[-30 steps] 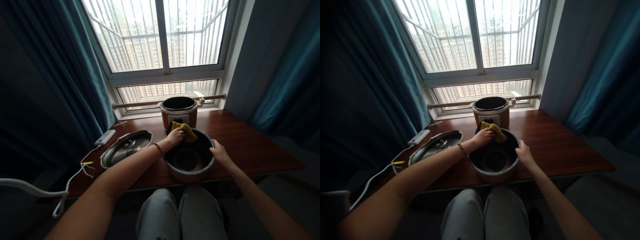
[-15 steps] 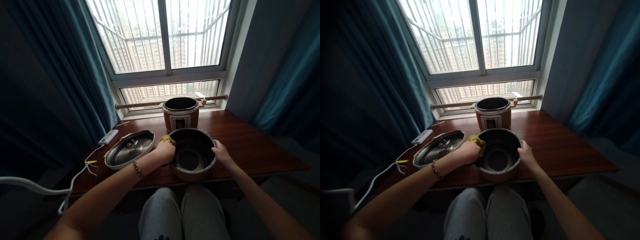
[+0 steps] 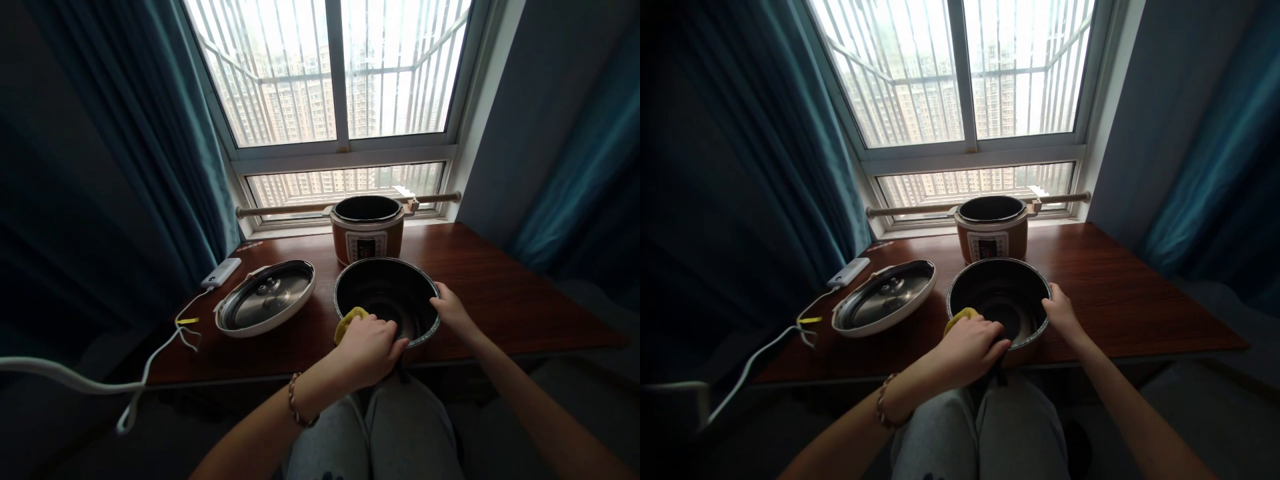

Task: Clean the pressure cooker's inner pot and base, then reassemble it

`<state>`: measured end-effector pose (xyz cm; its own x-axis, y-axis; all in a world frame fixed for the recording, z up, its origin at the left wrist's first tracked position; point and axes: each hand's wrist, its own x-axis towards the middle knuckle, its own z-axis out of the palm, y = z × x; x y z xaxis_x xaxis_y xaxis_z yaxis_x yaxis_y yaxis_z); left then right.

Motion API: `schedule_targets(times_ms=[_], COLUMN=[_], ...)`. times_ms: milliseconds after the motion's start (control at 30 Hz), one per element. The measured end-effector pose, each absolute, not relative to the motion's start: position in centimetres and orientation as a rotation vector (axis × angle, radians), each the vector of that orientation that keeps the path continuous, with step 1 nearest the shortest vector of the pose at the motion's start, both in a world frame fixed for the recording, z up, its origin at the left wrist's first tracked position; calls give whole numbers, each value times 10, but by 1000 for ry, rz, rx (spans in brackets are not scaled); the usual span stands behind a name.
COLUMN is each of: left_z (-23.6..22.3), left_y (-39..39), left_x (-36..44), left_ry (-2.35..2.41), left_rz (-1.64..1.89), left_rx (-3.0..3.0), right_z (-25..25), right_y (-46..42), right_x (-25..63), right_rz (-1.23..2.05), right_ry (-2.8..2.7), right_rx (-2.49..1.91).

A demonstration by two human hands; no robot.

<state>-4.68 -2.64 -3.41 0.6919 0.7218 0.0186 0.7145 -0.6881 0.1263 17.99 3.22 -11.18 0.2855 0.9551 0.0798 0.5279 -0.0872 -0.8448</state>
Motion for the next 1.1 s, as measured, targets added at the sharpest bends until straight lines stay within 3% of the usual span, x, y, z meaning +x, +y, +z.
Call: schedule_targets(times_ms=[167,300,367,433,500,700,867,967,1100], left_z=[-29,-18,-16,-17,-21,-36,-59,-79,-98], left_y=[-36,-35,-33,-31,-30,-23,-2,15,30], left_x=[-58,-77,-85,-92,-96,-105,-123,-131,-132], left_ry=[1197,1056,980,936,920,923,1572,1763,1646], left_rz=[409,488,523,577,628,766,1225,1115,955], left_rx=[2591,2416,2323,2235,2142,1812,1835,1904,1829], right_z=[-109,-91,-76,-62,-52,-43,-40,-38,-35], right_y=[36,41,39,33,21,-7,-3,-3,-5], right_x=[193,208,203,186,157,78,68,66,66], right_rz=[673,973,852,526,447,1191,1273,1127,967], right_ry=[-1479,-1594,-1569,-1532,-1677,-2194,-2348,-2481,-2656], right_rx=[-1786,-1614,-1691,-1767,-1622,-1278,-1365,-1434,-1361])
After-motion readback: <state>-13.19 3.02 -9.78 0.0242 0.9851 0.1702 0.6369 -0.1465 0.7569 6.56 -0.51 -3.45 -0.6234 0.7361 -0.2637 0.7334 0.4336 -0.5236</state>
